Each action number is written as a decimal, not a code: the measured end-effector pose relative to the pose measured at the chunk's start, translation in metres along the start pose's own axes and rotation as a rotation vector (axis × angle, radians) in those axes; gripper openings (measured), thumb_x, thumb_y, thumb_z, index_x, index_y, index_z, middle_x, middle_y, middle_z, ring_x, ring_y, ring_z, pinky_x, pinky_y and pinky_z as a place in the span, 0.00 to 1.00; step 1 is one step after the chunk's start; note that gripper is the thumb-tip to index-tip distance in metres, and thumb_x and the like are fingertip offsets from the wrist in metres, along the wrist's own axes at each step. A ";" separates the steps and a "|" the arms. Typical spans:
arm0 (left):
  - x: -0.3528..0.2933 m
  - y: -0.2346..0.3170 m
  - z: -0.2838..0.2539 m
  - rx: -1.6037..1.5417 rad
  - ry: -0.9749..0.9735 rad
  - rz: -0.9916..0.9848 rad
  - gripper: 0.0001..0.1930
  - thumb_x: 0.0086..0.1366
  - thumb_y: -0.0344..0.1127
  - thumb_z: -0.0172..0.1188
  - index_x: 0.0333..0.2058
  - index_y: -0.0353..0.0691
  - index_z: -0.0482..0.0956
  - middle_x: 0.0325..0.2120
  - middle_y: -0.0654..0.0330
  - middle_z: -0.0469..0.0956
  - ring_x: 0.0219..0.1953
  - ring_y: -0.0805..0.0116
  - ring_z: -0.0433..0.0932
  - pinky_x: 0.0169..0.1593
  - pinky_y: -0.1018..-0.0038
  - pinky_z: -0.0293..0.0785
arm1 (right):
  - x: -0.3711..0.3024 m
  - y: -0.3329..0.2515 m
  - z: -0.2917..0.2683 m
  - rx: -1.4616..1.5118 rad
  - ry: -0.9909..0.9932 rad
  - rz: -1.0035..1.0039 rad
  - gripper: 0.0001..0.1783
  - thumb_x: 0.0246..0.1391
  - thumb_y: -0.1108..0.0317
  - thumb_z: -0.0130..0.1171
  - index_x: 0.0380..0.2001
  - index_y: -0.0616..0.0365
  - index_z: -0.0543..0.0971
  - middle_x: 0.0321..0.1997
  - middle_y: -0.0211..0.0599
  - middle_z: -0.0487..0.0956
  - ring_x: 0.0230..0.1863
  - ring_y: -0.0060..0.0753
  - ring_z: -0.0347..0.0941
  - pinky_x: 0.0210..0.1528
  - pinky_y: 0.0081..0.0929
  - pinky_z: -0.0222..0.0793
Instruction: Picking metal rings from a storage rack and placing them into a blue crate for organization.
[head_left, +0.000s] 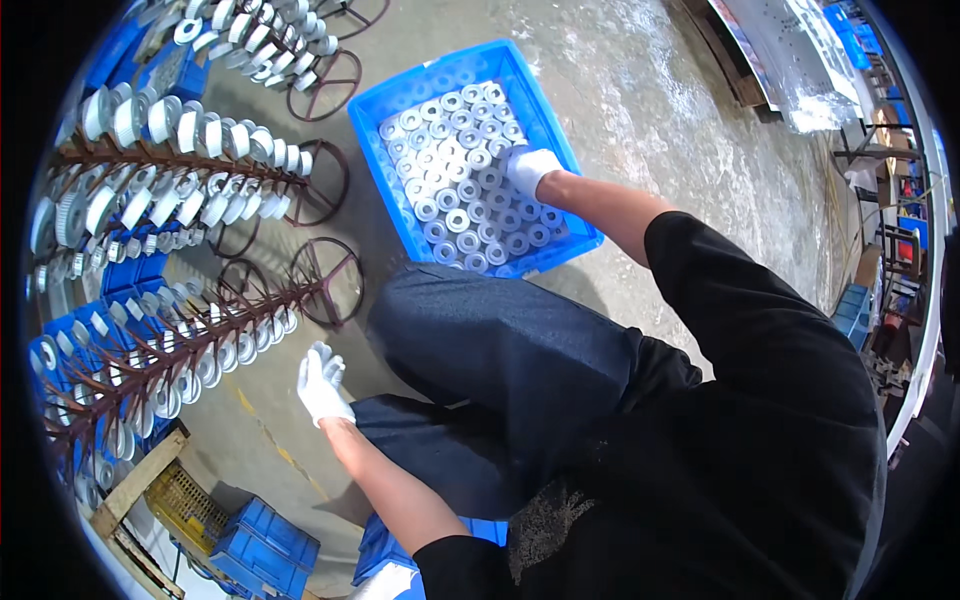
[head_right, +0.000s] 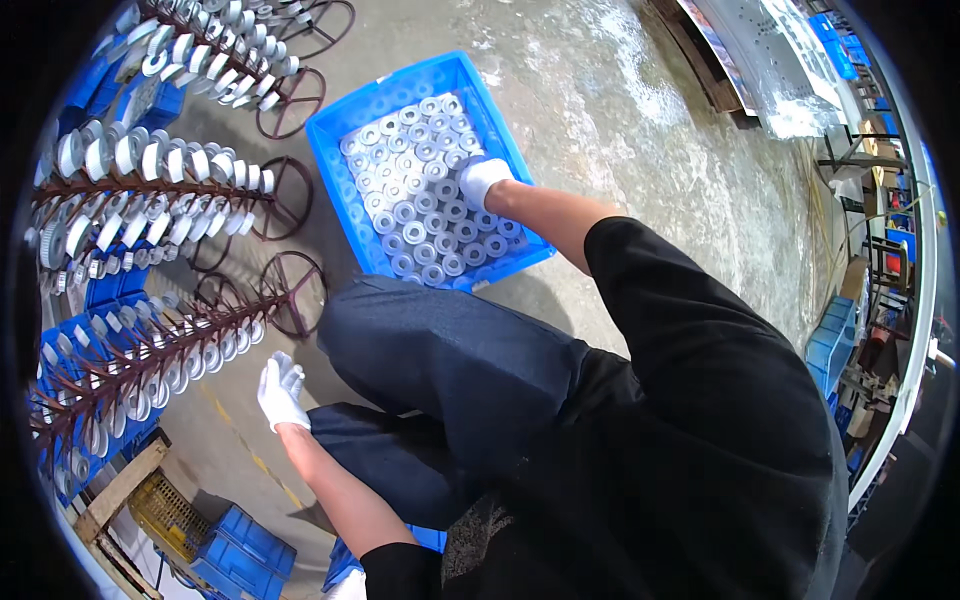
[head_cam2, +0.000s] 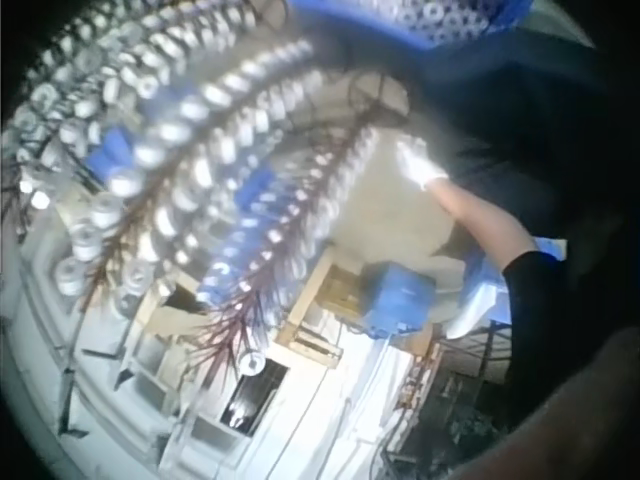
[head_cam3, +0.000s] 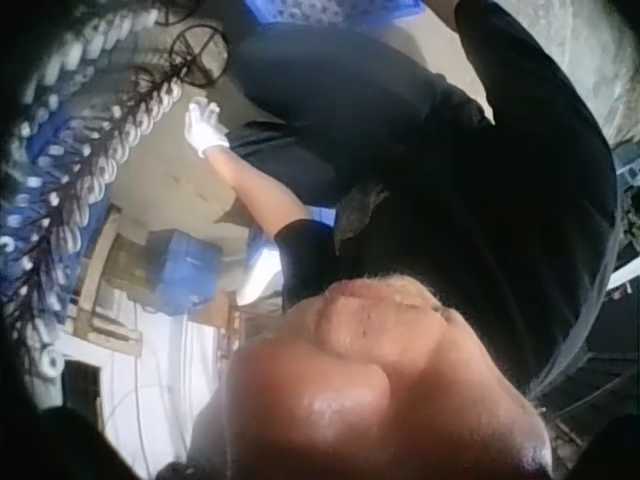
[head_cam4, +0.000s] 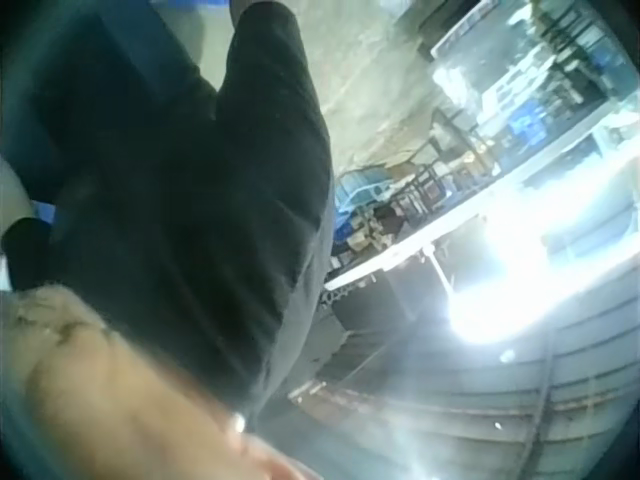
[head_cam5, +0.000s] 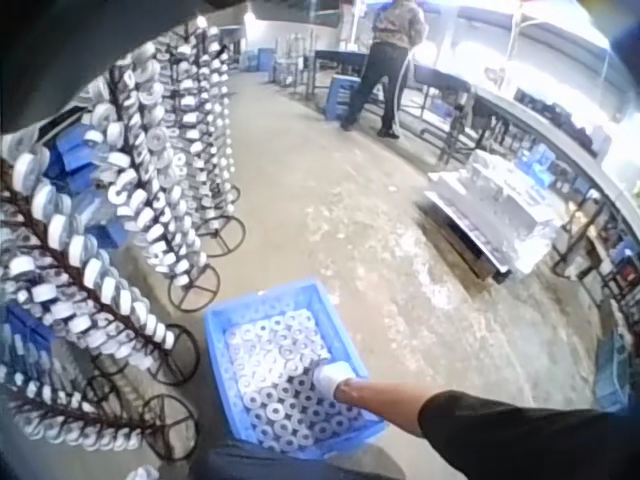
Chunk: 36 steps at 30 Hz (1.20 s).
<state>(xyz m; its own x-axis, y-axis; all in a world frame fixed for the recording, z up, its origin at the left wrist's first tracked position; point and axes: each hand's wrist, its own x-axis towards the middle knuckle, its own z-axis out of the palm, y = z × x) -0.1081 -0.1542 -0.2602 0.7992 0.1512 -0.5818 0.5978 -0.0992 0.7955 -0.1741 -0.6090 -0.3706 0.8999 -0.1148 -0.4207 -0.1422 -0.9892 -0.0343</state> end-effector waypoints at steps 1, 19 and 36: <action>0.000 0.000 0.002 0.012 0.007 0.001 0.18 0.62 0.42 0.55 0.45 0.35 0.74 0.40 0.52 0.76 0.32 0.66 0.75 0.38 0.75 0.71 | 0.006 0.005 0.005 -0.031 -0.017 -0.033 0.12 0.53 0.67 0.44 0.32 0.60 0.76 0.28 0.45 0.79 0.28 0.48 0.77 0.27 0.41 0.72; 0.002 -0.004 0.003 0.101 0.051 -0.006 0.15 0.63 0.39 0.53 0.45 0.37 0.75 0.40 0.52 0.76 0.33 0.64 0.75 0.39 0.73 0.71 | -0.019 0.031 -0.065 0.112 0.740 0.359 0.13 0.55 0.64 0.45 0.40 0.59 0.70 0.37 0.51 0.76 0.39 0.54 0.73 0.37 0.45 0.70; -0.045 0.018 -0.052 0.200 0.442 0.250 0.16 0.63 0.39 0.50 0.44 0.36 0.76 0.36 0.57 0.77 0.30 0.70 0.71 0.36 0.77 0.68 | -0.020 0.042 -0.038 0.737 0.530 0.530 0.21 0.56 0.53 0.44 0.36 0.62 0.74 0.37 0.48 0.78 0.39 0.54 0.73 0.44 0.40 0.68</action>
<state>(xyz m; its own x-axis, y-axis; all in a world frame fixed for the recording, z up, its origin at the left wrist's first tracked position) -0.1367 -0.1115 -0.2110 0.8416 0.4941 -0.2183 0.4280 -0.3634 0.8275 -0.1823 -0.6514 -0.3292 0.6889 -0.7181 -0.0986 -0.6264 -0.5213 -0.5795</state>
